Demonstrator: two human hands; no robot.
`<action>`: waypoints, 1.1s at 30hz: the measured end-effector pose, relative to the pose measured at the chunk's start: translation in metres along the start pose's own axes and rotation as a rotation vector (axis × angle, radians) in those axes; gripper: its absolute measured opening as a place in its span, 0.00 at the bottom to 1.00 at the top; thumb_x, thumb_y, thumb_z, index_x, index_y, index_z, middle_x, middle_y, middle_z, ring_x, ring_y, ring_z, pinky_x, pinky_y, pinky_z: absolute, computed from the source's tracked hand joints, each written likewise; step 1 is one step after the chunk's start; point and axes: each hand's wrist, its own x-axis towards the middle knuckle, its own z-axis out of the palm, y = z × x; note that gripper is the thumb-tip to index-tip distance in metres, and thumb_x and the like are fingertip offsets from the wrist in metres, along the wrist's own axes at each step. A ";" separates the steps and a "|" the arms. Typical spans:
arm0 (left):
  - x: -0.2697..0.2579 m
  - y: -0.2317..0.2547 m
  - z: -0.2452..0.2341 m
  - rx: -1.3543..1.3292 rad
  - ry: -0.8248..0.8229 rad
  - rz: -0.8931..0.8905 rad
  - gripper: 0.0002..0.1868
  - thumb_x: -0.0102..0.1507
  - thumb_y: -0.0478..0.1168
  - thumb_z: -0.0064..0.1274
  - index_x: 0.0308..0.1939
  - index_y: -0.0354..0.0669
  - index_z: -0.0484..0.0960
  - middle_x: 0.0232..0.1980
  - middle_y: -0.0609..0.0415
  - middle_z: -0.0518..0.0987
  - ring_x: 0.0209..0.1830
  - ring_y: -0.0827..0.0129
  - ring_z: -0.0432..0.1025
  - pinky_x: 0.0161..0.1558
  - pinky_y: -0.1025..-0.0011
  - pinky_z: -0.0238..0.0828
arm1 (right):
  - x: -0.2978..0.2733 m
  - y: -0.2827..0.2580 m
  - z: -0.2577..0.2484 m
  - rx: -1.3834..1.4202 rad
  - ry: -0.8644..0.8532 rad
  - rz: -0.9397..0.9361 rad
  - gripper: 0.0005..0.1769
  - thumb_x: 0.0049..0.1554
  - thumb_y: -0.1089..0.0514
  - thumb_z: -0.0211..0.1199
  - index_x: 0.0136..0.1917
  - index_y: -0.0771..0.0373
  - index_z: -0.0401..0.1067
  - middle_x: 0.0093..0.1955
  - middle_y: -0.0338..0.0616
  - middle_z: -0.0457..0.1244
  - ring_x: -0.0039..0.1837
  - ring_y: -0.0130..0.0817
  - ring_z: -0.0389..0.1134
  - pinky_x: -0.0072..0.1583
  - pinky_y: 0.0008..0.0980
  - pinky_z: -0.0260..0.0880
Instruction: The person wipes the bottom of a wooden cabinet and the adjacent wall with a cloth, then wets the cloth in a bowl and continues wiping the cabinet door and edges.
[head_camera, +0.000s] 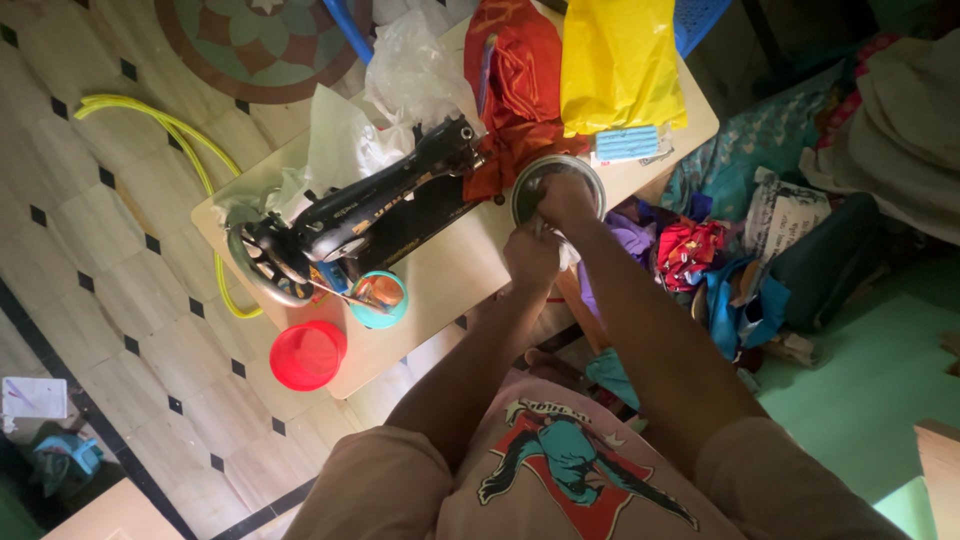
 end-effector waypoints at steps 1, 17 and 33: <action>0.000 0.002 -0.001 -0.036 0.000 0.002 0.17 0.61 0.40 0.47 0.49 0.43 0.86 0.43 0.37 0.84 0.45 0.43 0.79 0.49 0.55 0.75 | 0.003 0.009 0.005 -0.120 -0.030 -0.075 0.10 0.51 0.55 0.63 0.45 0.58 0.82 0.45 0.53 0.71 0.52 0.52 0.73 0.56 0.47 0.72; -0.004 -0.003 0.006 -0.074 0.057 -0.011 0.17 0.60 0.41 0.52 0.48 0.35 0.86 0.48 0.34 0.82 0.50 0.44 0.77 0.53 0.55 0.73 | 0.007 0.006 -0.001 -0.038 -0.052 -0.076 0.15 0.47 0.54 0.63 0.47 0.54 0.83 0.49 0.53 0.72 0.54 0.52 0.72 0.61 0.46 0.71; -0.050 0.034 0.005 -0.241 0.149 0.370 0.22 0.68 0.39 0.43 0.63 0.32 0.76 0.65 0.34 0.75 0.67 0.43 0.68 0.68 0.54 0.63 | -0.046 0.006 -0.050 1.583 -0.220 0.392 0.12 0.59 0.66 0.59 0.56 0.69 0.75 0.47 0.45 0.68 0.46 0.31 0.71 0.48 0.28 0.74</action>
